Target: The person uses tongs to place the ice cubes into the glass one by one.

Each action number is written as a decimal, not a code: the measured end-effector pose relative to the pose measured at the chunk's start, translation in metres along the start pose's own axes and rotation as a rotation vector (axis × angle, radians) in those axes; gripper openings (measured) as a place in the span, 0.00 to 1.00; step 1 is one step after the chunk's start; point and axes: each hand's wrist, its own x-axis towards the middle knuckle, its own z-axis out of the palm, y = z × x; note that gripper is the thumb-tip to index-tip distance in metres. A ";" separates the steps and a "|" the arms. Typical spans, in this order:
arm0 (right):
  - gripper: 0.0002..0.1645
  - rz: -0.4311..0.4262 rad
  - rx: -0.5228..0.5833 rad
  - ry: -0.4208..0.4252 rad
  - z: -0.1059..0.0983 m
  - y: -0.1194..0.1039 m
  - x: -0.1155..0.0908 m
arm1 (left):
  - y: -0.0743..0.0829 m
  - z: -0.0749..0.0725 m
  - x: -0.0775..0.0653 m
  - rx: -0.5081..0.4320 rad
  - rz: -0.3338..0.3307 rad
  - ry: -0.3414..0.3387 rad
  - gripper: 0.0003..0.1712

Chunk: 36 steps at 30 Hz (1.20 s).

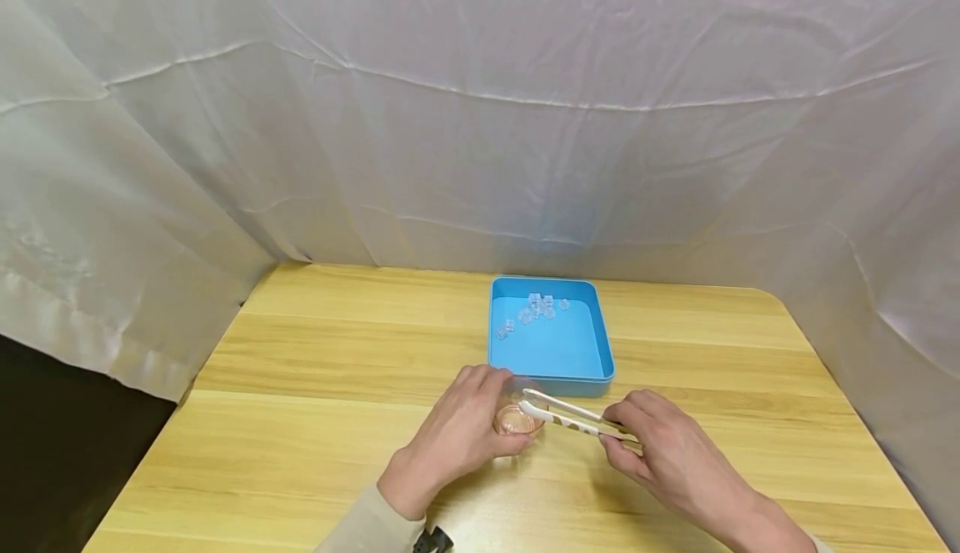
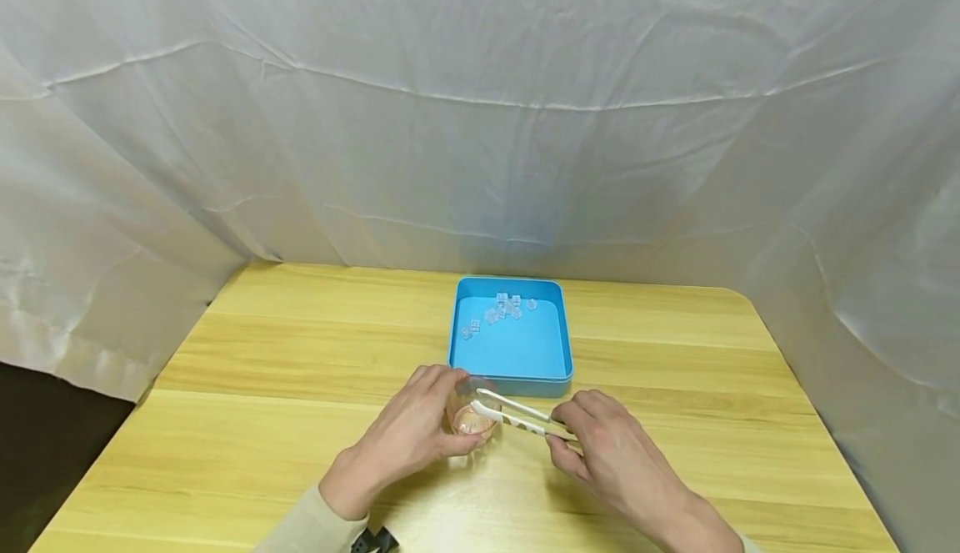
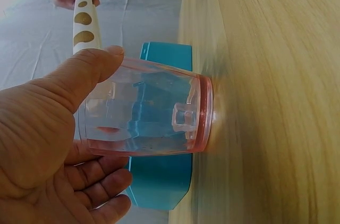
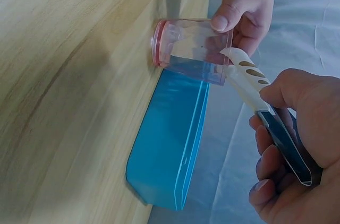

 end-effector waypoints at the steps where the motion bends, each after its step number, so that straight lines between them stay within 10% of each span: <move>1: 0.11 -0.001 0.002 0.001 0.000 0.000 0.000 | 0.000 0.000 0.000 -0.001 -0.001 0.000 0.43; 36: 0.14 0.057 0.022 0.010 -0.004 0.001 0.004 | -0.001 0.000 0.000 -0.009 -0.011 -0.013 0.43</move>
